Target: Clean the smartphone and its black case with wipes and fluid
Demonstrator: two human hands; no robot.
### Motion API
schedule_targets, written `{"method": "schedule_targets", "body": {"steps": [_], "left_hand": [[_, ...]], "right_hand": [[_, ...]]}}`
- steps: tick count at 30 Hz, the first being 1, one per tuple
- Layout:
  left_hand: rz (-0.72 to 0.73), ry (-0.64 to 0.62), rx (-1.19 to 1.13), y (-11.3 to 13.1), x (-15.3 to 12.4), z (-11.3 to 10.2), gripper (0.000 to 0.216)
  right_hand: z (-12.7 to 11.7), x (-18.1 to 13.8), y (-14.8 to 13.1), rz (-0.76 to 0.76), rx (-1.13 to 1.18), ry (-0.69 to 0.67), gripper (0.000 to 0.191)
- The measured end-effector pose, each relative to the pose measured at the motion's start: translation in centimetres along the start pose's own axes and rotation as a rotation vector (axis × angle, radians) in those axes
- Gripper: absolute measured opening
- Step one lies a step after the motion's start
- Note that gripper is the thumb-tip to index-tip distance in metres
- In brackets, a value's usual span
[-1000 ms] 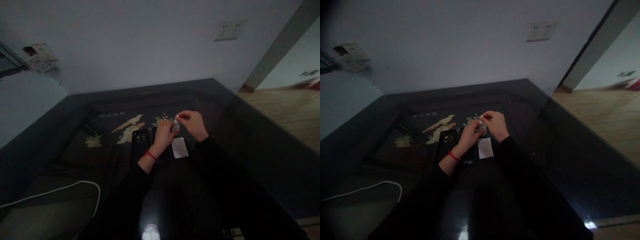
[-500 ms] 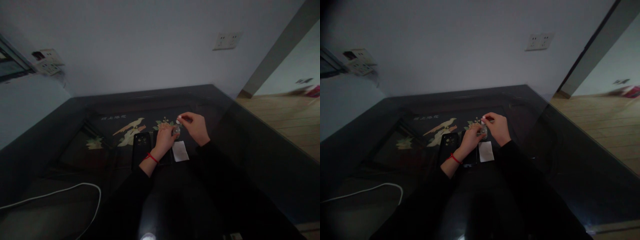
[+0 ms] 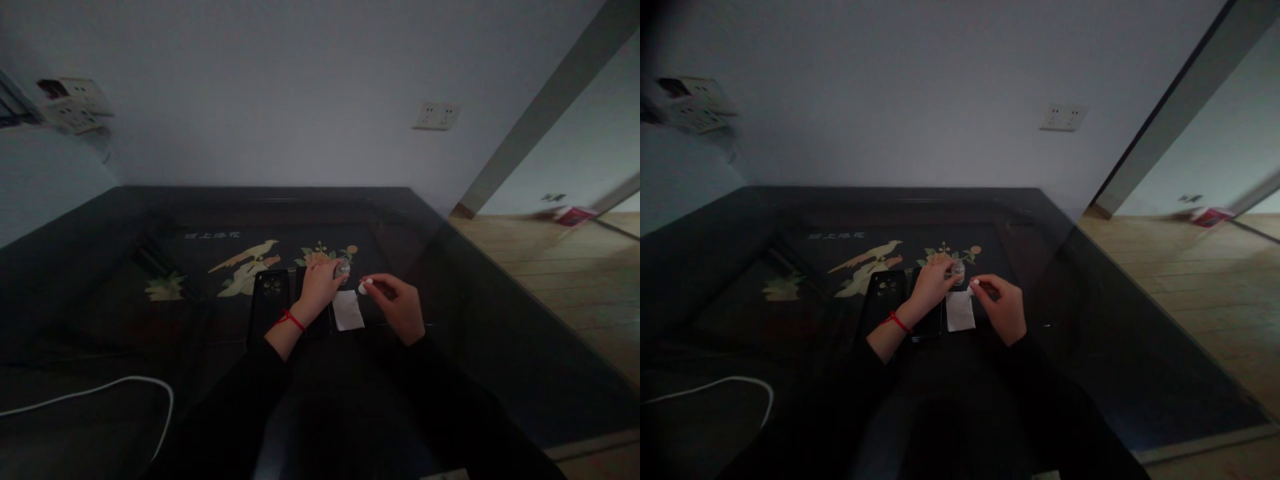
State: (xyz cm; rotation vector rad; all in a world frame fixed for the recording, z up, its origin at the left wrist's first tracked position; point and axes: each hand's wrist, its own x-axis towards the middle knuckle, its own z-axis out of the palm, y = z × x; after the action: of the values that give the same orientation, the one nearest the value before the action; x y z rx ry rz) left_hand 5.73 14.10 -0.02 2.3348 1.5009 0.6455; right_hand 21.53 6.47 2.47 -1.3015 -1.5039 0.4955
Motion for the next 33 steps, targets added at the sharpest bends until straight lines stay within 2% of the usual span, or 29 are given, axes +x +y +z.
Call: {"method": "schedule_targets", "body": {"steps": [6, 10, 15, 18, 22, 26, 33], "left_hand": [[-0.003, -0.013, 0.022, 0.1, 0.0, -0.2, 0.034], [-0.003, -0.023, 0.032, 0.0, 0.0, -0.1, 0.035], [-0.003, -0.028, 0.028, 0.0, 0.0, -0.2, 0.035], [-0.003, -0.021, 0.025, 0.1, 0.0, -0.3, 0.036], [-0.005, -0.015, 0.033, 0.1, 0.0, -0.4, 0.036], [-0.011, -0.021, 0.042, 0.2, 0.1, -0.4, 0.036], [-0.011, -0.038, 0.049, 0.3, 0.1, -0.5, 0.034]], "right_hand": [[0.4, -0.3, 0.5, 0.018, 0.008, -0.026, 0.017], [0.1, 0.4, 0.2, 0.024, 0.029, 0.053, 0.018], [-0.1, 4.0, -1.1, -0.043, 0.039, 0.238, 0.022], [0.5, 6.2, -2.0, -0.097, 0.019, 0.256, 0.021], [1.3, 7.6, -2.4, -0.127, -0.037, 0.195, 0.020], [1.7, 7.8, -1.3, -0.125, -0.103, 0.092, 0.023], [3.0, 7.9, 1.7, -0.088, -0.262, -0.282, 0.025]]}}
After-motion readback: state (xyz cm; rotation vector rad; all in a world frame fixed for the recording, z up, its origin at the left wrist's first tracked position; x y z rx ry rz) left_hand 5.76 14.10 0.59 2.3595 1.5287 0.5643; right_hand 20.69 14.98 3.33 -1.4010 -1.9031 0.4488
